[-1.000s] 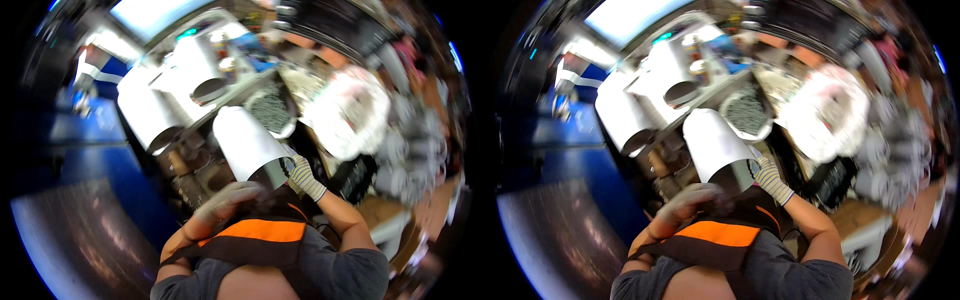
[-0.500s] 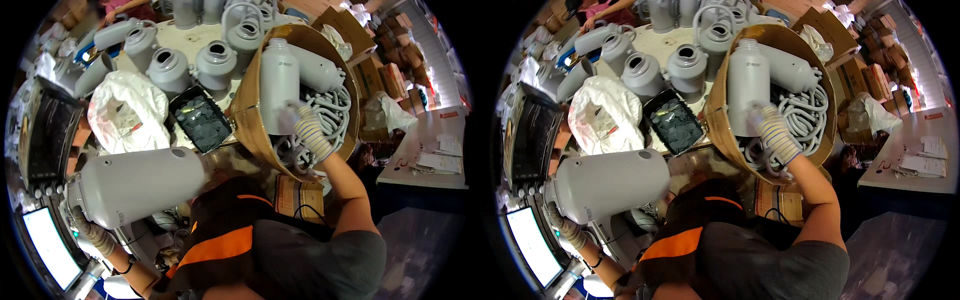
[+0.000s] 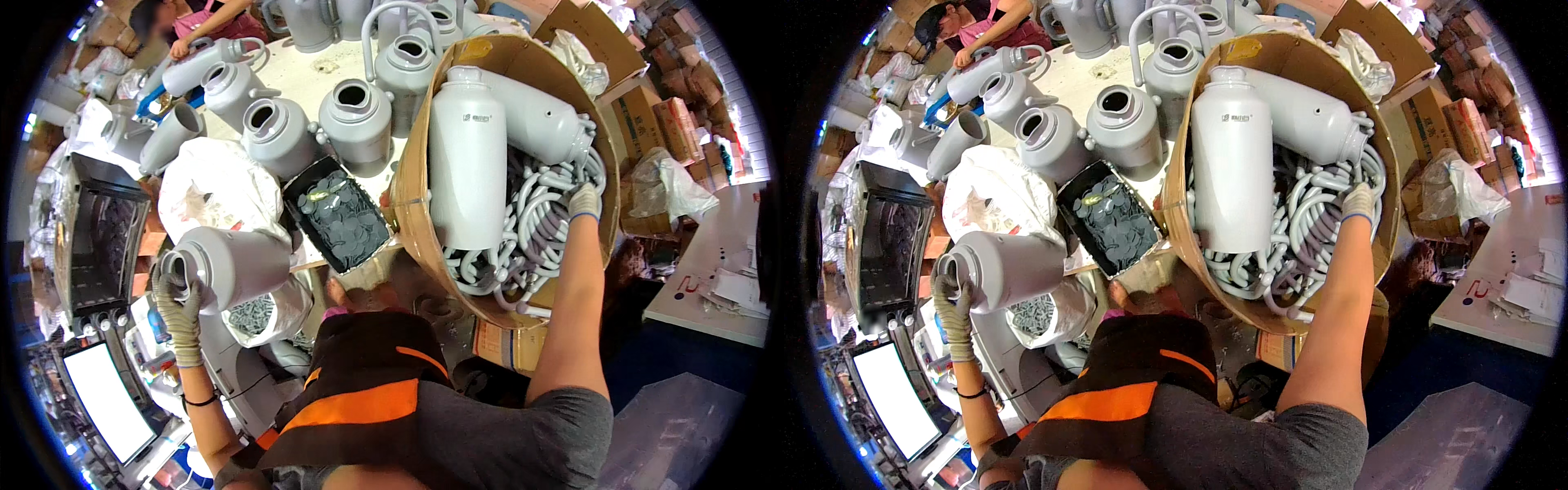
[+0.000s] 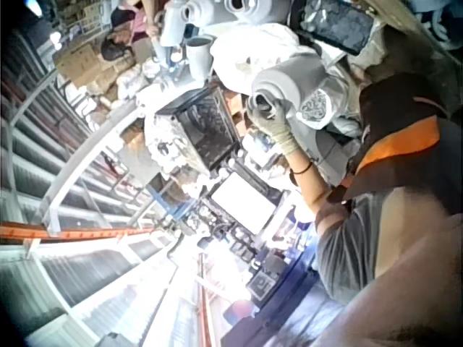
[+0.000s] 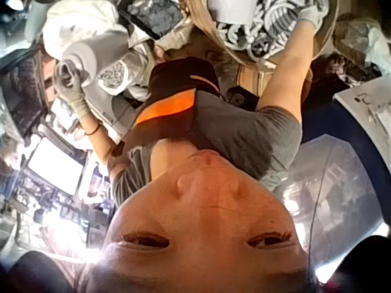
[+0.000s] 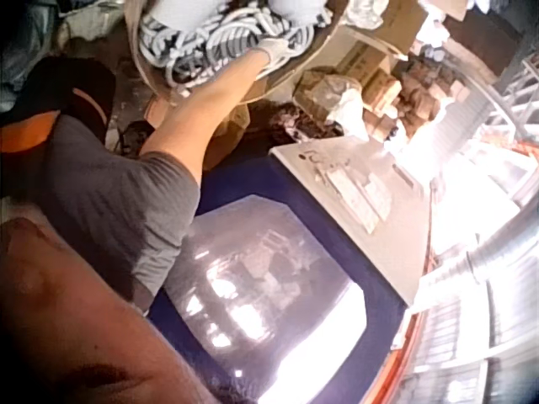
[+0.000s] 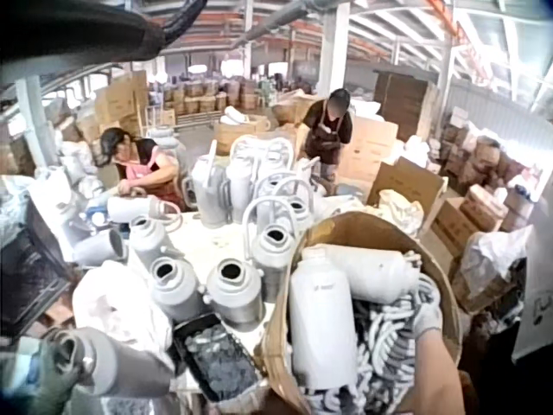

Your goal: The person operates an industrial injection molding machine, retrieves large plastic components from the mold, and performs secondary manual finishing tasks such as scraping edges, inserting smaller parts, and applying pressure to secure components at a workbench.

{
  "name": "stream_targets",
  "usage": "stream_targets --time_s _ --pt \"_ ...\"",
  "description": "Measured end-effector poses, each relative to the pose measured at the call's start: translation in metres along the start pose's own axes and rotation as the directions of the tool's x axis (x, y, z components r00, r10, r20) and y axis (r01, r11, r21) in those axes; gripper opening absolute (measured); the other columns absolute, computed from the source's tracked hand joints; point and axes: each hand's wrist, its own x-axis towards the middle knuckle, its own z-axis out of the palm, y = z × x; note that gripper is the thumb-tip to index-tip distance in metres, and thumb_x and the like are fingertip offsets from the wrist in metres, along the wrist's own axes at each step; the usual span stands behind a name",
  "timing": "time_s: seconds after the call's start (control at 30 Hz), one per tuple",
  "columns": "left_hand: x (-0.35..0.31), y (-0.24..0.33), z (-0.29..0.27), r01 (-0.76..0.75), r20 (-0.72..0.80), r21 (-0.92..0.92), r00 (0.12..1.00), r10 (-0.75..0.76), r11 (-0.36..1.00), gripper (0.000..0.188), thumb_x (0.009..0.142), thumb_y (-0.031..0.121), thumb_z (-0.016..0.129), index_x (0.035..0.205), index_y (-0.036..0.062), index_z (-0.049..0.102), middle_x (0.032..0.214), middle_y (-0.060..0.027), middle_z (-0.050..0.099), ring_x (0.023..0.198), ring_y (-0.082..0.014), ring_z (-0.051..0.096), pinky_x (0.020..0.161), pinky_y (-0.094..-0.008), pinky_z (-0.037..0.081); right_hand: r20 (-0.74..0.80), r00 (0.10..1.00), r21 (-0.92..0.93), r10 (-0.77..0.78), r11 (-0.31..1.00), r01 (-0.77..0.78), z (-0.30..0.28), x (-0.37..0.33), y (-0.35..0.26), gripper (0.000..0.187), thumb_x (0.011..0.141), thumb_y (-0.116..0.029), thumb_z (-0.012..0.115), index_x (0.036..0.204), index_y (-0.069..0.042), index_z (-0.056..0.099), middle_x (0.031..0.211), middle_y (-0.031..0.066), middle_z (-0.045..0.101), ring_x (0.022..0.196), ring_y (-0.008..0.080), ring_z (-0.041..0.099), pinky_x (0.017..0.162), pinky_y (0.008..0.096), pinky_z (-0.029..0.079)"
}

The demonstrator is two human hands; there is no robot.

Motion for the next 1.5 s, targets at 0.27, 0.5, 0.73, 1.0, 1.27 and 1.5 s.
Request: stream_targets --time_s 0.27,0.5,0.73,1.0,1.27,1.5 --pt "-0.01 -0.009 0.008 0.05 -0.178 0.018 0.983 -0.046 0.999 0.058 0.063 0.021 0.081 0.115 0.003 0.061 0.126 -0.016 0.052 0.116 -0.0301 0.052 0.1 -0.0394 0.04 -0.546 0.423 0.296 -0.723 0.305 0.905 -0.151 -0.087 -0.119 0.033 0.094 -0.025 0.052 0.118 -0.002 0.052 0.077 0.006 0.057 0.059 0.0135 0.052 0.053 0.0228 0.042" --pt "-0.009 0.04 -0.003 -0.204 -0.205 -0.077 0.961 0.185 0.976 0.039 0.064 0.015 0.079 0.089 0.0067 0.051 0.124 -0.0201 0.052 0.111 -0.0329 0.054 0.095 -0.0416 0.044 0.239 0.371 0.97 -0.897 0.239 -0.047 -0.088 -0.421 -0.227 0.032 0.089 -0.025 0.055 0.114 -0.004 0.052 0.081 0.0047 0.051 0.071 0.0153 0.049 0.062 0.028 0.041" --pt "-0.035 -0.007 -0.011 -0.075 -0.19 -0.305 0.982 0.016 0.949 0.045 0.064 0.025 0.082 0.094 0.0087 0.051 0.126 -0.0217 0.048 0.117 -0.0365 0.052 0.096 -0.0438 0.045 0.811 0.057 0.453 -0.582 0.565 -0.689 0.003 -0.637 -0.23 0.029 0.095 -0.039 0.054 0.094 -0.01 0.053 0.057 -0.0065 0.036 0.042 0.005 0.032 0.038 0.0214 0.027" --pt "-0.031 -0.036 -0.003 -0.057 -0.263 -0.432 0.963 -0.066 0.9 0.052 0.069 0.038 0.081 0.095 0.0077 0.048 0.125 -0.0239 0.048 0.116 -0.0366 0.053 0.094 -0.042 0.046 0.874 0.148 0.445 -0.464 0.637 -0.629 -0.003 -0.665 -0.238 0.037 0.09 -0.045 0.057 0.092 -0.009 0.051 0.054 -0.0076 0.033 0.04 0.0062 0.028 0.039 0.0239 0.025" --pt "-0.035 -0.045 -0.01 -0.049 -0.162 -0.387 0.987 -0.016 0.921 0.042 0.07 0.032 0.079 0.088 0.0088 0.05 0.126 -0.0238 0.049 0.119 -0.0374 0.05 0.098 -0.0446 0.042 0.993 -0.032 0.067 -0.112 0.773 -0.631 0.064 -0.673 -0.224 0.032 0.089 -0.039 0.059 0.086 -0.008 0.053 0.053 -0.0006 0.042 0.038 0.0143 0.042 0.035 0.031 0.034" --pt "-0.028 -0.068 -0.012 0.026 -0.185 -0.443 0.975 -0.12 0.896 0.04 0.069 0.03 0.081 0.09 0.0133 0.051 0.12 -0.0236 0.052 0.112 -0.0368 0.054 0.091 -0.0421 0.048 0.924 -0.067 0.288 -0.377 0.798 -0.529 0.044 -0.694 -0.244 0.036 0.086 -0.042 0.062 0.087 -0.007 0.052 0.055 -0.0007 0.044 0.039 0.0119 0.039 0.036 0.027 0.031"
